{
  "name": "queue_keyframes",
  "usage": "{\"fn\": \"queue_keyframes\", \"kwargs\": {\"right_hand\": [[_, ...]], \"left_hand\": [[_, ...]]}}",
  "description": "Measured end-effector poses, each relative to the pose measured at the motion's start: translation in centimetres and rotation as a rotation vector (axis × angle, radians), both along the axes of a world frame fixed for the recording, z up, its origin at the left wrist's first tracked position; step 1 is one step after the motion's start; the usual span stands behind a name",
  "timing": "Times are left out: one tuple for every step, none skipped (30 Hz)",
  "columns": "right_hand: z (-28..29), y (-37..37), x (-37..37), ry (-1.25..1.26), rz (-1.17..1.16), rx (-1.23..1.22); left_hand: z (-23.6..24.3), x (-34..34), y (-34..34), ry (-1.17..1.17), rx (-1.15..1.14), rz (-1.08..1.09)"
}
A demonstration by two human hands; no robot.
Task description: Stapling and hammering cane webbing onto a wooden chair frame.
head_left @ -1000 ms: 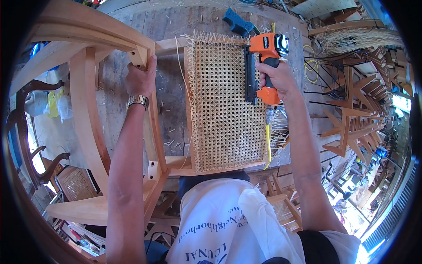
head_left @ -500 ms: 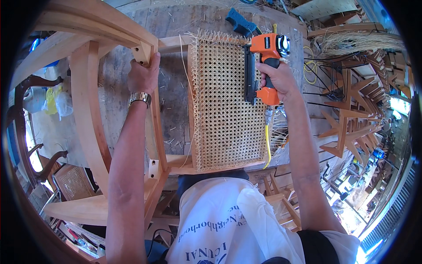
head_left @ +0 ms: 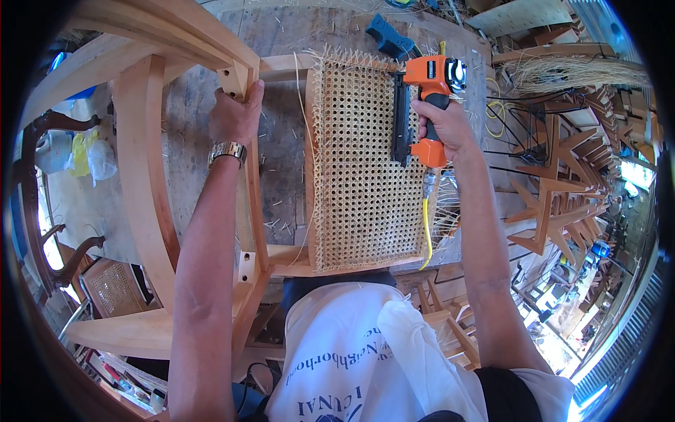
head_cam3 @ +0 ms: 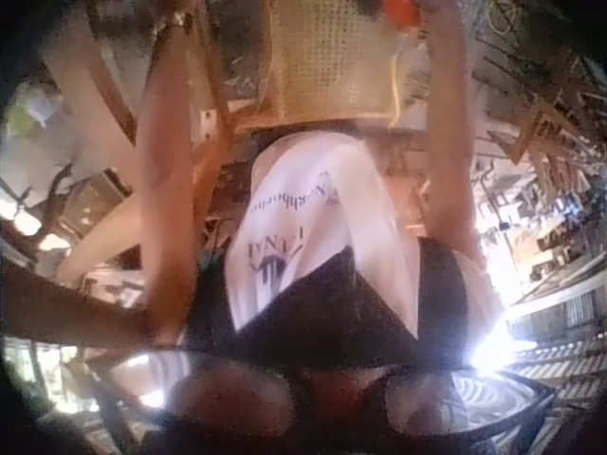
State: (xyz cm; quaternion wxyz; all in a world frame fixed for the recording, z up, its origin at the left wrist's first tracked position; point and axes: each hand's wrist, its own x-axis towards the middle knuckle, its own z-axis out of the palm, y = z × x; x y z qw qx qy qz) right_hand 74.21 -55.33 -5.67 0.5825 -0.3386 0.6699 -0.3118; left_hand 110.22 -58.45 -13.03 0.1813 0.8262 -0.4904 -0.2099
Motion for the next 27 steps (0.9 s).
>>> {"fn": "queue_keyframes", "kwargs": {"right_hand": [[0.1, 0.0, 0.0, 0.001, 0.002, 0.001], [0.3, 0.0, 0.1, 0.009, -0.001, -0.005], [0.4, 0.0, 0.2, 0.018, -0.005, -0.01], [0.4, 0.0, 0.3, 0.018, -0.003, -0.009], [0.3, -0.1, 0.4, 0.013, -0.008, 0.005], [0.2, -0.1, 0.4, 0.008, -0.014, 0.019], [0.2, -0.1, 0.4, 0.008, -0.012, 0.02], [0.2, -0.1, 0.4, 0.006, -0.016, 0.025], [0.2, -0.1, 0.4, 0.003, -0.02, 0.03], [0.3, -0.2, 0.5, 0.004, -0.018, 0.03], [0.4, -0.2, 0.6, 0.017, -0.032, 0.035], [0.4, -0.2, 0.6, 0.029, -0.046, 0.041], [0.5, -0.2, 0.7, 0.031, -0.048, 0.042], [0.4, -0.4, 1.0, 0.058, -0.047, 0.061], [0.4, -0.5, 1.2, 0.085, -0.046, 0.08], [0.1, -0.7, 0.9, 0.083, -0.044, 0.081], [-0.1, -1.1, 0.6, 0.072, -0.033, 0.1], [-0.2, -1.2, 0.3, 0.062, -0.023, 0.119], [-0.4, -1.2, 0.1, 0.062, -0.024, 0.118], [0.0, -1.3, 0.6, 0.098, -0.039, 0.135], [0.3, -1.3, 1.3, 0.134, -0.054, 0.153], [0.4, -1.4, 1.8, 0.132, -0.053, 0.152], [0.5, -1.4, 2.3, 0.191, -0.047, 0.158], [0.5, -1.4, 2.7, 0.249, -0.042, 0.163], [0.5, -1.5, 3.1, 0.301, -0.036, 0.165], [0.5, -1.6, 3.2, 0.304, -0.034, 0.16], [0.3, -1.6, 3.2, 0.325, -0.026, 0.154]], "left_hand": [[0.0, 0.0, 0.0, 0.015, -0.005, -0.004], [0.0, -0.1, 0.0, 0.015, -0.004, -0.002], [0.0, -0.2, 0.0, 0.002, 0.005, -0.003], [0.0, -0.2, 0.0, -0.01, 0.014, -0.005], [0.0, -0.1, 0.0, -0.01, 0.015, -0.003], [0.0, 0.0, 0.0, -0.001, 0.022, -0.001], [-0.1, 0.1, 0.1, 0.009, 0.029, 0.001], [-0.2, 0.1, 0.1, 0.01, 0.029, 0.002], [-0.2, 0.0, 0.1, 0.004, 0.02, -0.001], [-0.3, 0.0, 0.0, -0.003, 0.011, -0.004], [-0.3, -0.1, 0.1, -0.001, 0.013, -0.004], [-0.2, -0.1, 0.0, 0.004, 0.014, -0.015], [-0.2, -0.1, 0.0, 0.009, 0.015, -0.026], [-0.5, 0.3, 0.1, 0.007, 0.016, -0.024], [-0.8, 0.8, 0.2, 0.067, -0.024, -0.049], [-1.1, 1.1, 0.3, 0.127, -0.064, -0.074], [-1.0, 1.0, 0.3, 0.128, -0.064, -0.076], [-0.9, 1.0, 0.3, 0.166, -0.078, -0.088], [-0.7, 0.9, 0.3, 0.204, -0.092, -0.1], [-0.7, 0.9, 0.4, 0.203, -0.092, -0.098], [-0.6, 0.8, 0.4, 0.185, -0.098, -0.095], [-0.5, 0.8, 0.4, 0.168, -0.105, -0.093], [-0.5, 0.8, 0.4, 0.168, -0.105, -0.093], [-0.5, 0.9, 0.4, 0.188, -0.101, -0.094], [-0.4, 1.0, 0.4, 0.209, -0.098, -0.094], [-0.6, 1.0, 0.4, 0.211, -0.103, -0.091], [-0.8, 1.0, 0.4, 0.191, -0.104, -0.088]]}}
